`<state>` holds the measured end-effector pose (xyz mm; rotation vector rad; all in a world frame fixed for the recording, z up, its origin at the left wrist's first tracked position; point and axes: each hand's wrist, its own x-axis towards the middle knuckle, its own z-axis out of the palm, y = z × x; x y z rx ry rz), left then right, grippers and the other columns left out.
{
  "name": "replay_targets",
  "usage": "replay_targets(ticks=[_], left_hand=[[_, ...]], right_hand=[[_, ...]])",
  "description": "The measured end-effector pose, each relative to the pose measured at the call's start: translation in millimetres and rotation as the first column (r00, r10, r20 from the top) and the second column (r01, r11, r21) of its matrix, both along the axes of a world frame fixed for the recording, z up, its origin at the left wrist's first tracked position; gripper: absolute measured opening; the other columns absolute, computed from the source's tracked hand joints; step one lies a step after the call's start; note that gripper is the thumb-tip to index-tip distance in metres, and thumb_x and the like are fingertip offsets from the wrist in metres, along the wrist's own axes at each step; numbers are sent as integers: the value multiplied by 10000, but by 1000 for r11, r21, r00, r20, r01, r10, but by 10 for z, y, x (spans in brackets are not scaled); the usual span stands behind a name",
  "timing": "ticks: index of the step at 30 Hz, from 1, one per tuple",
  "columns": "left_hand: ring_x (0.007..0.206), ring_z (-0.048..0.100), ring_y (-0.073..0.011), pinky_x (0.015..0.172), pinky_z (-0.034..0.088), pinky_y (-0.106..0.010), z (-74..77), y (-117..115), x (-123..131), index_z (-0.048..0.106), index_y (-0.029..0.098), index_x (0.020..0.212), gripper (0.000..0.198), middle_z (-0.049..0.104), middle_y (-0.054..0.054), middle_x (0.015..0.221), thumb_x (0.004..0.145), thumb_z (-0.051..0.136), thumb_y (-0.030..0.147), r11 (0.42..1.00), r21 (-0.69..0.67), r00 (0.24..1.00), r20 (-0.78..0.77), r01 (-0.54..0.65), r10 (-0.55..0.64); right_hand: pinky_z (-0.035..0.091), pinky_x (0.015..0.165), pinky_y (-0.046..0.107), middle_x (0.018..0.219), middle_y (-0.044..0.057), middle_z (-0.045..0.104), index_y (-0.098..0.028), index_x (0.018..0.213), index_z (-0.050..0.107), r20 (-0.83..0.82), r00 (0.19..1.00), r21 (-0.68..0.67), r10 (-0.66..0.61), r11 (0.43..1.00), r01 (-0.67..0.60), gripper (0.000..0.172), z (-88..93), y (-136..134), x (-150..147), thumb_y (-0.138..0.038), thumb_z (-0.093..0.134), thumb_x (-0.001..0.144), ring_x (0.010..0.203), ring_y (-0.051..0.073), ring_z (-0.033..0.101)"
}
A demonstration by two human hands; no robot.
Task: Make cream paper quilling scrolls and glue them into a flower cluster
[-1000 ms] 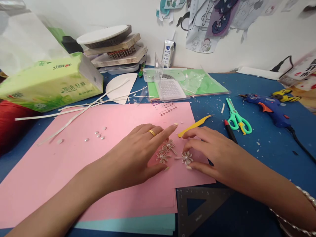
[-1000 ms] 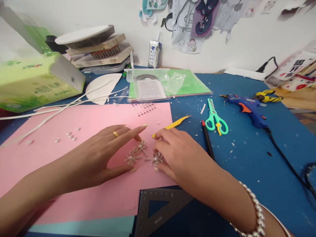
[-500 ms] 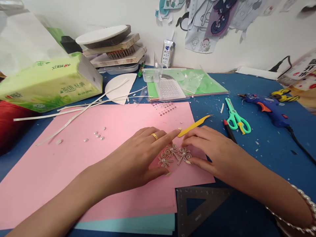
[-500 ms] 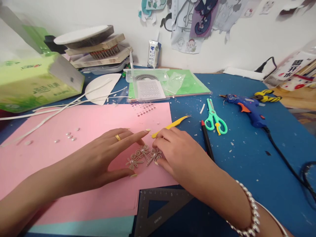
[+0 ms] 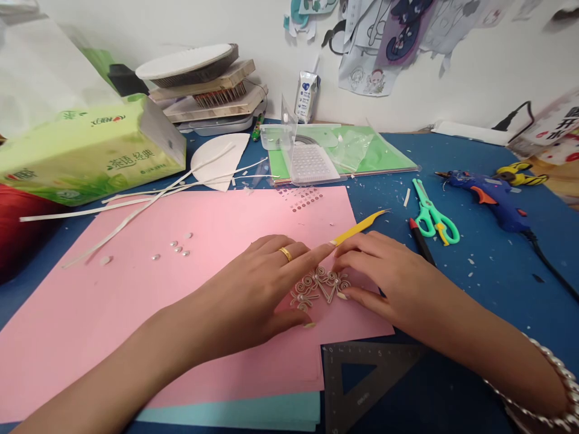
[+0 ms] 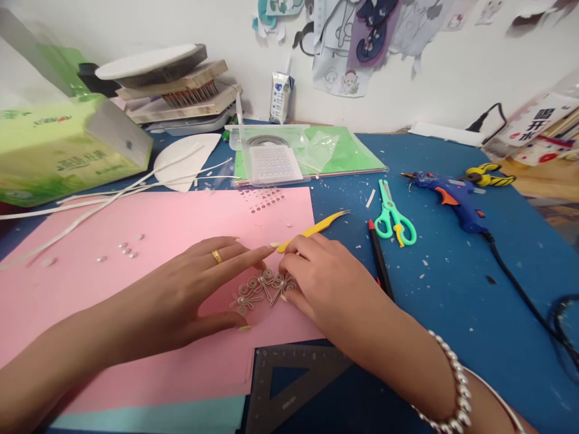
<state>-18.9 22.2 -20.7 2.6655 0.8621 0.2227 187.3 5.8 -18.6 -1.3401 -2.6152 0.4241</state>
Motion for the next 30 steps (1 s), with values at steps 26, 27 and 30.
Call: replay_targets(ticks=[26,27,30], left_hand=[[965,459,-168,866,344,-324,34,10,9,503,243,1075,326,534,3,1075,764,547,329,997,-82,999,-39,8,-12],[967,459,-168,865,345,-324,34,12,9,502,244,1076,328,533,3,1077,763,548,330,996,-84,999,-39,7,-11],[974,458,-166,868,345,-321,31,22,15,502,247,1074,324,532,3,1079,764,546,332,996,-84,999,-31,9,-11]], right_hand=[[422,791,393,982,48,553,-171,920,580,10,1000,-31,14,999,-13,174,14,9,-25,-224,467,797,925,207,469],[422,792,391,982,47,554,-171,918,579,11,1000,-35,12,999,-11,173,17,9,-26,-233,475,794,926,208,468],[424,785,383,973,43,555,-175,912,579,15,1000,-42,13,999,-12,179,17,8,-25,-273,503,784,916,204,471]])
